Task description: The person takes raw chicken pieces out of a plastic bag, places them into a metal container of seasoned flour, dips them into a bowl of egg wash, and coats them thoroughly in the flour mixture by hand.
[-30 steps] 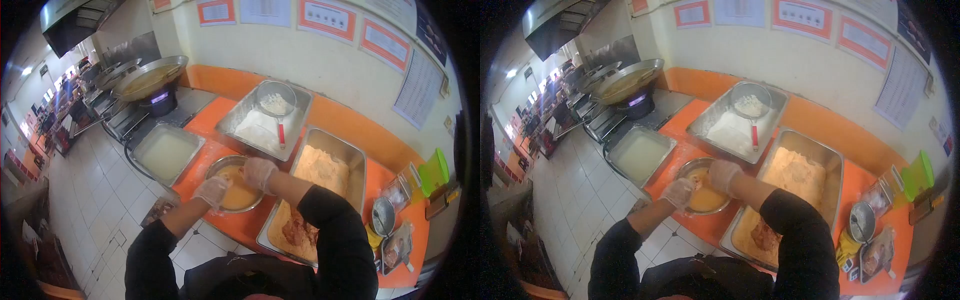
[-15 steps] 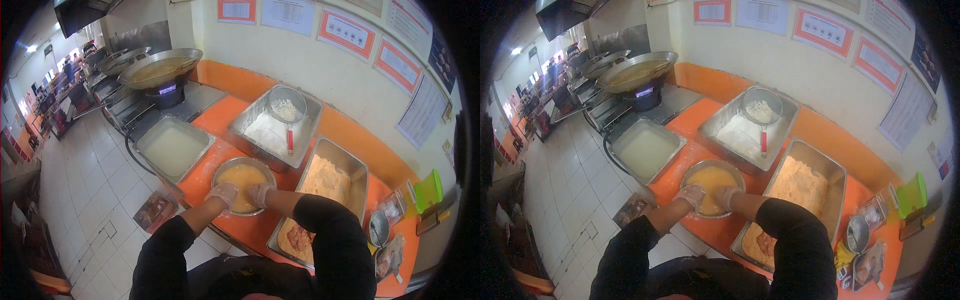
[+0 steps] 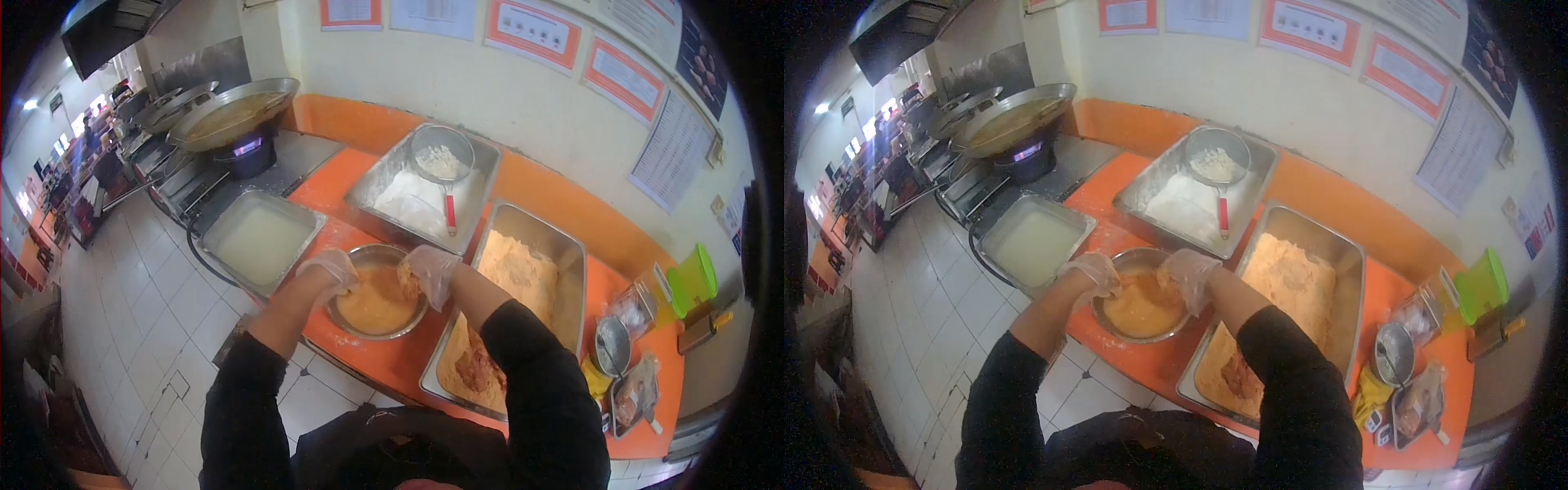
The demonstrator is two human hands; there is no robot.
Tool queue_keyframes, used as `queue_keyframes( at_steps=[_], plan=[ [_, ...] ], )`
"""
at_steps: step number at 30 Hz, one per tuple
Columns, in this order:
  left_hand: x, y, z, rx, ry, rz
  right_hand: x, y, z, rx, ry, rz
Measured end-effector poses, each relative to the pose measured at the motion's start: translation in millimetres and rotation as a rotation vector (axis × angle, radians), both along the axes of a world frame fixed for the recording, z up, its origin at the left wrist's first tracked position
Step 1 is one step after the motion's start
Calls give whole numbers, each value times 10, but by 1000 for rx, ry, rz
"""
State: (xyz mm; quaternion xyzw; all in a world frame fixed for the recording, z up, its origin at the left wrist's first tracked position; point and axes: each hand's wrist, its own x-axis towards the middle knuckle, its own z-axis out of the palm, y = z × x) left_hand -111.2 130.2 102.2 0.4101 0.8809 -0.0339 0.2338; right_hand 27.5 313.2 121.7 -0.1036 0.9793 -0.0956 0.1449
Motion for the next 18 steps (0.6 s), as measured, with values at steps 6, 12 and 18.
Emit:
queue_keyframes(
  at_steps=[6,12,18],
  plan=[
    [-2,344,213,-76,400,-490,509,267,426,-144,259,-239],
    [977,687,1237,292,285,-943,1569,452,1032,-171,42,-463],
    [1787,1356,819,0,-77,-732,2168,1293,-12,125,-189,-389]
  ],
)
